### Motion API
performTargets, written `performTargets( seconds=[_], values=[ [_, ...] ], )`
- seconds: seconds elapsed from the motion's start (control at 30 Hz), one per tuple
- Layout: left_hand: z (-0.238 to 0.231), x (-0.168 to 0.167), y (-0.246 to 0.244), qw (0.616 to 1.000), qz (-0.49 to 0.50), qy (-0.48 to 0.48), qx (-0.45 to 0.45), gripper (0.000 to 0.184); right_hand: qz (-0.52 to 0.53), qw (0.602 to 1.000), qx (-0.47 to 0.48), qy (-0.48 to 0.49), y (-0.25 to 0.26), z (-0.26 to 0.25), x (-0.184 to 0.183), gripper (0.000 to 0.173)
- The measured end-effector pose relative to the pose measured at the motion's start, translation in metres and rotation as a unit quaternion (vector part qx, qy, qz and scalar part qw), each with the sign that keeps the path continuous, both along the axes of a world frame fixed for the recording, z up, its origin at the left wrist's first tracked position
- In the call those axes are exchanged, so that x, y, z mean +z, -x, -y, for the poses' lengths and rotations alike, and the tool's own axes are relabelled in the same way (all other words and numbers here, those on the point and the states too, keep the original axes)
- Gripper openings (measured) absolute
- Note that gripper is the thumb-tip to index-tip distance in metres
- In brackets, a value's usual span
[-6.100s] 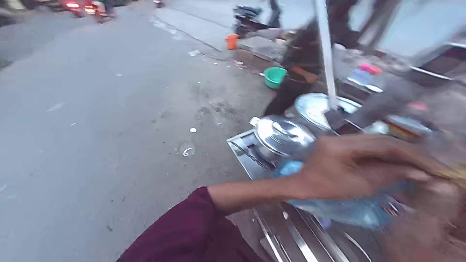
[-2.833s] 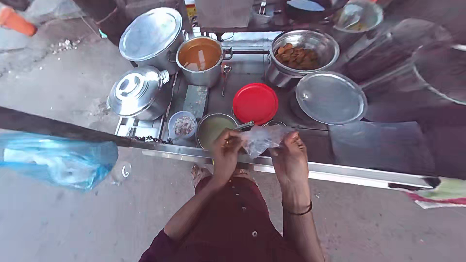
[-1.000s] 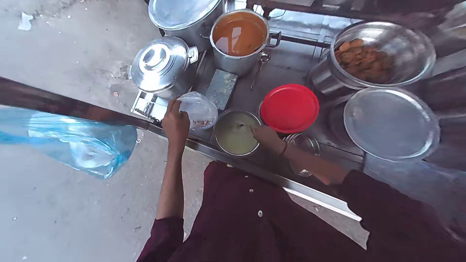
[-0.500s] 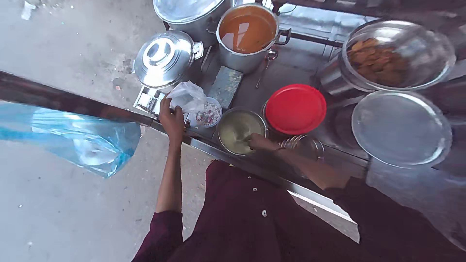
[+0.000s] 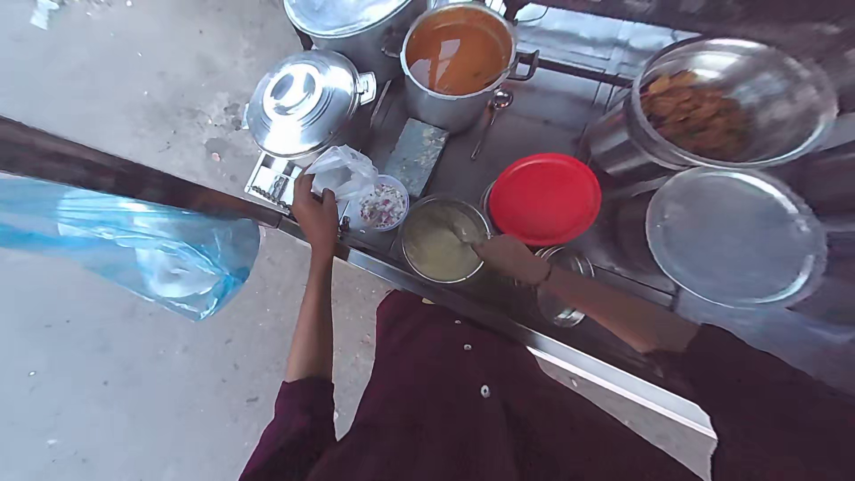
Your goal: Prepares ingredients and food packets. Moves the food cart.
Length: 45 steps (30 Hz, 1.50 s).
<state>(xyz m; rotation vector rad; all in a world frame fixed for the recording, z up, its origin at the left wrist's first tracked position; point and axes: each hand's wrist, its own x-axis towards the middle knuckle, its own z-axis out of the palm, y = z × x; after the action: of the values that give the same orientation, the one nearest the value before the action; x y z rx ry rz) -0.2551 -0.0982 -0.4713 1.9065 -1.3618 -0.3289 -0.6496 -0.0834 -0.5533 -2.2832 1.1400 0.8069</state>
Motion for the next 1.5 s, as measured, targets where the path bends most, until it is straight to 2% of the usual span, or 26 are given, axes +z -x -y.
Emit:
performTargets(
  seconds=[0.07, 0.17, 0.23, 0.3, 0.33, 0.37, 0.43, 0.47, 0.53, 0.67, 0.73, 0.8, 0.87, 0.93, 1.03, 1.07, 1.1, 1.17, 1.23, 1.27, 1.4, 1.5],
  values=[
    [-0.001, 0.001, 0.003, 1.0, 0.017, -0.011, -0.006, 0.038, 0.026, 0.999, 0.002, -0.029, 0.003, -0.005, 0.0, 0.023],
    [-0.003, -0.002, 0.004, 0.999, 0.048, -0.016, -0.01, 0.037, 0.102, 0.991, -0.036, -0.082, -0.002, -0.014, -0.026, 0.025],
    [-0.003, -0.004, 0.004, 0.998, 0.057, -0.011, -0.008, 0.037, 0.164, 0.969, -0.124, -0.136, -0.012, -0.014, -0.053, 0.03],
    [-0.004, -0.005, 0.005, 0.998, 0.059, -0.011, -0.014, 0.038, 0.198, 0.926, -0.257, -0.193, -0.025, -0.01, -0.068, 0.034],
    [-0.006, -0.004, 0.006, 0.998, 0.056, -0.012, -0.016, 0.039, 0.209, 0.909, -0.305, -0.192, -0.029, -0.007, -0.076, 0.036],
    [-0.008, -0.004, 0.006, 0.998, 0.056, -0.013, -0.018, 0.04, 0.204, 0.915, -0.306, -0.163, -0.032, -0.004, -0.077, 0.038],
    [-0.008, -0.004, 0.005, 0.998, 0.065, -0.008, -0.02, 0.039, 0.135, 0.972, -0.188, -0.031, -0.033, 0.003, -0.064, 0.047],
    [-0.009, -0.003, 0.005, 0.997, 0.068, -0.006, -0.025, 0.039, 0.106, 0.987, -0.12, 0.033, -0.03, 0.004, -0.055, 0.051],
    [-0.005, 0.0, 0.005, 0.997, 0.071, -0.014, -0.031, 0.038, 0.078, 0.991, -0.028, 0.107, -0.02, 0.005, -0.044, 0.039],
    [0.019, -0.005, 0.001, 0.996, 0.074, -0.049, -0.002, 0.038, -0.002, 0.999, -0.006, 0.05, -0.008, 0.008, -0.013, 0.031],
    [0.02, -0.007, 0.0, 0.995, 0.081, -0.057, -0.003, 0.038, 0.012, 1.0, -0.001, 0.026, 0.004, 0.01, -0.008, 0.032],
    [0.019, -0.005, 0.002, 0.994, 0.091, -0.057, -0.005, 0.038, 0.036, 0.999, 0.0, -0.007, 0.011, 0.009, -0.02, 0.032],
    [0.014, -0.002, 0.005, 0.994, 0.09, -0.067, -0.016, 0.039, 0.088, 0.994, -0.029, -0.056, 0.009, 0.002, -0.041, 0.029],
    [0.02, -0.005, 0.004, 0.993, 0.093, -0.068, -0.002, 0.039, 0.154, 0.977, -0.101, -0.112, -0.003, -0.009, -0.064, 0.032],
    [0.013, -0.003, 0.005, 0.994, 0.083, -0.068, -0.011, 0.04, 0.211, 0.909, -0.304, -0.19, -0.031, -0.017, -0.079, 0.036],
    [0.006, -0.001, 0.008, 0.994, 0.08, -0.064, -0.026, 0.04, 0.215, 0.896, -0.342, -0.182, -0.039, -0.016, -0.077, 0.037],
    [0.001, 0.0, 0.01, 0.994, 0.082, -0.061, -0.031, 0.04, 0.191, 0.914, -0.327, -0.145, -0.044, -0.013, -0.071, 0.039],
    [-0.001, 0.001, 0.012, 0.994, 0.086, -0.063, -0.033, 0.041, 0.105, 0.975, -0.196, -0.012, -0.047, -0.008, -0.055, 0.048],
    [-0.002, 0.003, 0.012, 0.993, 0.086, -0.067, -0.038, 0.042, 0.078, 0.99, -0.066, 0.099, -0.036, -0.006, -0.052, 0.046],
    [-0.003, 0.002, 0.012, 0.993, 0.087, -0.068, -0.04, 0.043, 0.066, 0.99, -0.027, 0.124, -0.029, -0.005, -0.05, 0.044],
    [0.002, 0.001, 0.011, 0.992, 0.09, -0.078, -0.039, 0.043, 0.004, 0.996, -0.011, 0.092, -0.006, -0.008, -0.029, 0.035],
    [-0.005, -0.005, 0.012, 0.992, 0.095, -0.081, -0.031, 0.045, 0.007, 0.999, -0.02, 0.048, 0.002, -0.008, -0.006, 0.021]
  ],
)
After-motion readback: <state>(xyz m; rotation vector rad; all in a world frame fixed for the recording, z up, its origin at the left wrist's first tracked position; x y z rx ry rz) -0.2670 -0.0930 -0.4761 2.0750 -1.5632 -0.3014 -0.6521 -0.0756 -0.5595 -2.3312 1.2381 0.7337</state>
